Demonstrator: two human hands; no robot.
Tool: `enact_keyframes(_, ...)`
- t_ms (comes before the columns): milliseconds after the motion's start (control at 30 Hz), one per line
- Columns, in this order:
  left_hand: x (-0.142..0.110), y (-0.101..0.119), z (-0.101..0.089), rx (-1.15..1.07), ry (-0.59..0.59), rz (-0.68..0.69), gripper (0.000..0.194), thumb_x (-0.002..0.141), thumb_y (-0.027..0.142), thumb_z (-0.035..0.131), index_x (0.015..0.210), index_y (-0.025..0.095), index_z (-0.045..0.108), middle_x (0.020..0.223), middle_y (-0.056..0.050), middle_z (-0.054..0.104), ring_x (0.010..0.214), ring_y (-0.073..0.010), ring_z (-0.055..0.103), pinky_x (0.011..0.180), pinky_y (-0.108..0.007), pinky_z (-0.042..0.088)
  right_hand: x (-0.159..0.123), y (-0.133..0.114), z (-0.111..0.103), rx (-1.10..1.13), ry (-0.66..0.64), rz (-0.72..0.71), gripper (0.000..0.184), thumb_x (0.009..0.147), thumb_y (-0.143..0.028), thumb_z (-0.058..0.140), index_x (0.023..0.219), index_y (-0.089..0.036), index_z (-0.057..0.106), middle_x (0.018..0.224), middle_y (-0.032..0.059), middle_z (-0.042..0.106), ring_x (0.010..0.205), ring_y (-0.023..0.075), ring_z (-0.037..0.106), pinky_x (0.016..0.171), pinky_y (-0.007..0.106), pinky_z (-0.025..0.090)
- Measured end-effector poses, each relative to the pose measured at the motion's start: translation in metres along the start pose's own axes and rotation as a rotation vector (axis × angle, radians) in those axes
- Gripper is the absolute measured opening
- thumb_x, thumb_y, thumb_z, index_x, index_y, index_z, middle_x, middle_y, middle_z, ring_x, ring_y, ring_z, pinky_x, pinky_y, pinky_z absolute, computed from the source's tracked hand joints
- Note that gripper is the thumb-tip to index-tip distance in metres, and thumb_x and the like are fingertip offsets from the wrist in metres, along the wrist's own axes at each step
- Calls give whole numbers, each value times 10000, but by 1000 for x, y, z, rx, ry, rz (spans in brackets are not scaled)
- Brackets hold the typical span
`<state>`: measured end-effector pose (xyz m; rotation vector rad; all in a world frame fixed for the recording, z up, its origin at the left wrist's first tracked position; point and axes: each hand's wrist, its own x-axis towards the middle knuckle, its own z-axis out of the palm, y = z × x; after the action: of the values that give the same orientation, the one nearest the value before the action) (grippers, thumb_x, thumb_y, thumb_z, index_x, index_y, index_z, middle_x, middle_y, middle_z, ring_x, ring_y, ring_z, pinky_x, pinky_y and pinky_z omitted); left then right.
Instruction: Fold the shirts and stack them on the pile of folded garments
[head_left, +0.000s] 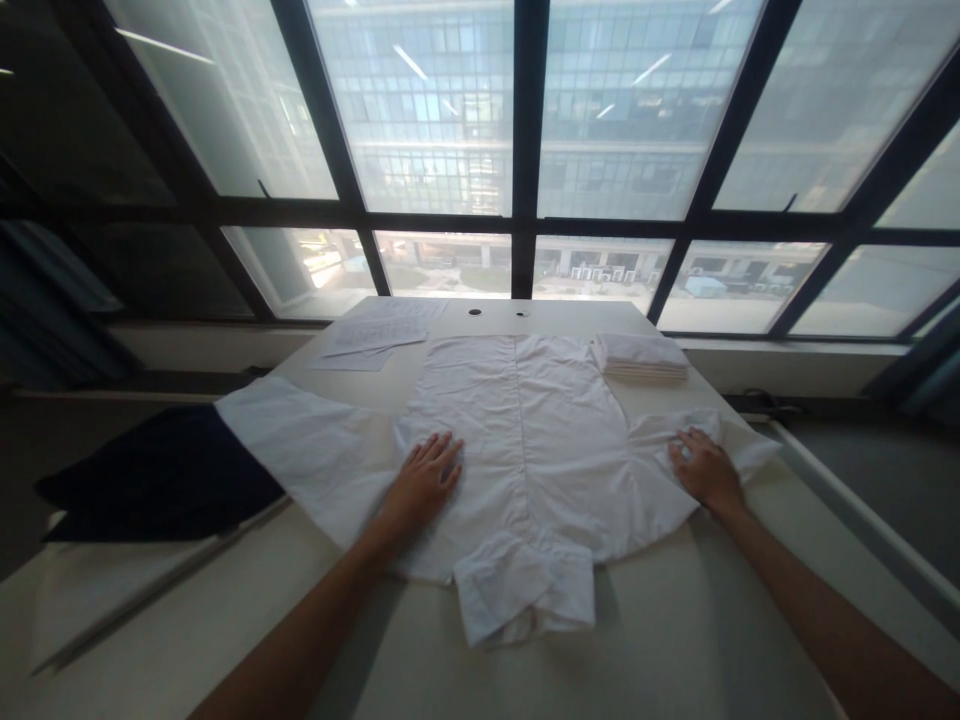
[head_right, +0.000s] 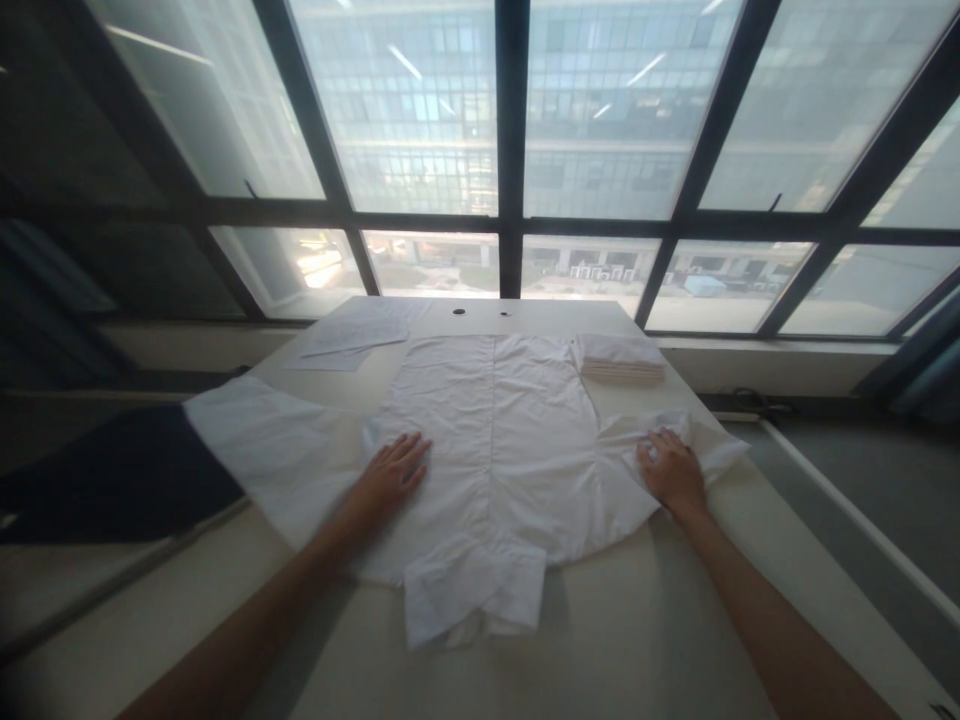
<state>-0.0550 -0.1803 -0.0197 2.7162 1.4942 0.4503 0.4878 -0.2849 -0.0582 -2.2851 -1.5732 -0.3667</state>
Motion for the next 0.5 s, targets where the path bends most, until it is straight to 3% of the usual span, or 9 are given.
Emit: enact_keyframes(500,-1,-3,2,5,29,3,485,1027,323,477,1498,236,552,1593,-115,474,1514,-295,381,1226,-542,336,-1,-1,1,8,3,-10,543,1004,-370,394,1337,-49,677,1431,235,613,1370,320,542,1164,448,404)
